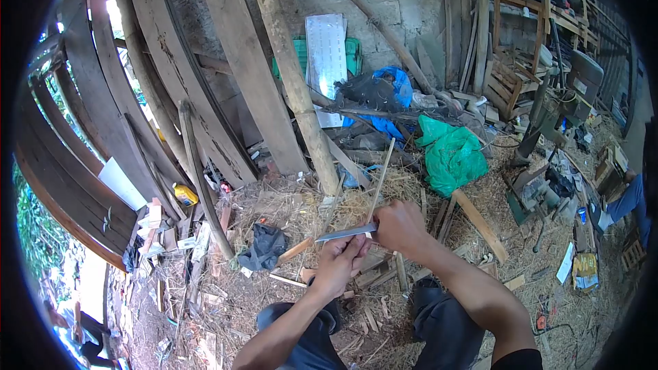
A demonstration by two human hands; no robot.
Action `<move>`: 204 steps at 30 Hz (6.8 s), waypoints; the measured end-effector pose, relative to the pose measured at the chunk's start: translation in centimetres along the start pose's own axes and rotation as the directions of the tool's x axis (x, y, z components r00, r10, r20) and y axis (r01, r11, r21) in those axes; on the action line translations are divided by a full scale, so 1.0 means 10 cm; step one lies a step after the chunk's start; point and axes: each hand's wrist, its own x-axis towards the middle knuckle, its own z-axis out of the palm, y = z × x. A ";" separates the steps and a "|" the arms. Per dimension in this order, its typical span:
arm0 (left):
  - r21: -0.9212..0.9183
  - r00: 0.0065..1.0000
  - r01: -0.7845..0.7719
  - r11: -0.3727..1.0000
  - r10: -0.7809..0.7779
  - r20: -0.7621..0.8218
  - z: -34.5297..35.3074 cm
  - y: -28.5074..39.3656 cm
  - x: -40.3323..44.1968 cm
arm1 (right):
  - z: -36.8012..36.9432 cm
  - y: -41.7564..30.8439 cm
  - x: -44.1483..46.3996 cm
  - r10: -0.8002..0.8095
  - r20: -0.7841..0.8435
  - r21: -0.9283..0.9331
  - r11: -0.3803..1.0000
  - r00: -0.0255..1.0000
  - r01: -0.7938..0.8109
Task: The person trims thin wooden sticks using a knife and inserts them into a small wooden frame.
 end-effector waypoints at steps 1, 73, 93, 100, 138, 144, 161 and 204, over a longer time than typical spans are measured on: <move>-0.001 1.000 0.013 1.000 -0.013 -0.013 0.00 -0.01 0.00 | 0.01 0.02 -0.01 0.003 0.003 0.000 1.000 1.000 -0.003; 0.957 0.867 -0.235 0.171 0.481 0.127 -0.94 0.06 0.39 | 0.13 0.54 0.01 0.059 -0.148 0.268 0.963 0.987 -0.017; 0.478 0.984 -0.052 0.877 0.126 -0.124 -0.57 -0.11 0.51 | 0.33 0.08 0.21 0.303 0.159 -0.077 0.953 0.940 -0.294; 0.323 0.979 0.041 0.946 0.026 -0.200 -0.46 -0.12 0.45 | 0.58 0.25 0.22 0.360 0.045 -0.164 0.923 0.932 -0.348; -0.052 0.999 0.025 0.998 -0.023 0.029 -0.21 0.20 0.02 | 0.06 0.67 0.16 0.418 -0.149 0.248 0.893 0.896 -0.376; -0.176 0.995 0.021 0.984 -0.003 0.099 -0.08 0.26 -0.04 | -0.03 0.08 0.12 0.325 -0.165 0.207 0.934 0.931 -0.290; -0.290 0.989 0.021 0.957 0.024 0.149 -0.05 0.19 -0.07 | -0.06 -0.18 0.00 -0.041 -0.222 0.143 0.987 0.974 0.075; -0.285 0.987 0.129 0.950 -0.096 0.127 -0.05 0.16 -0.08 | 0.01 -0.07 -0.01 -0.052 -0.109 0.029 0.998 0.993 0.056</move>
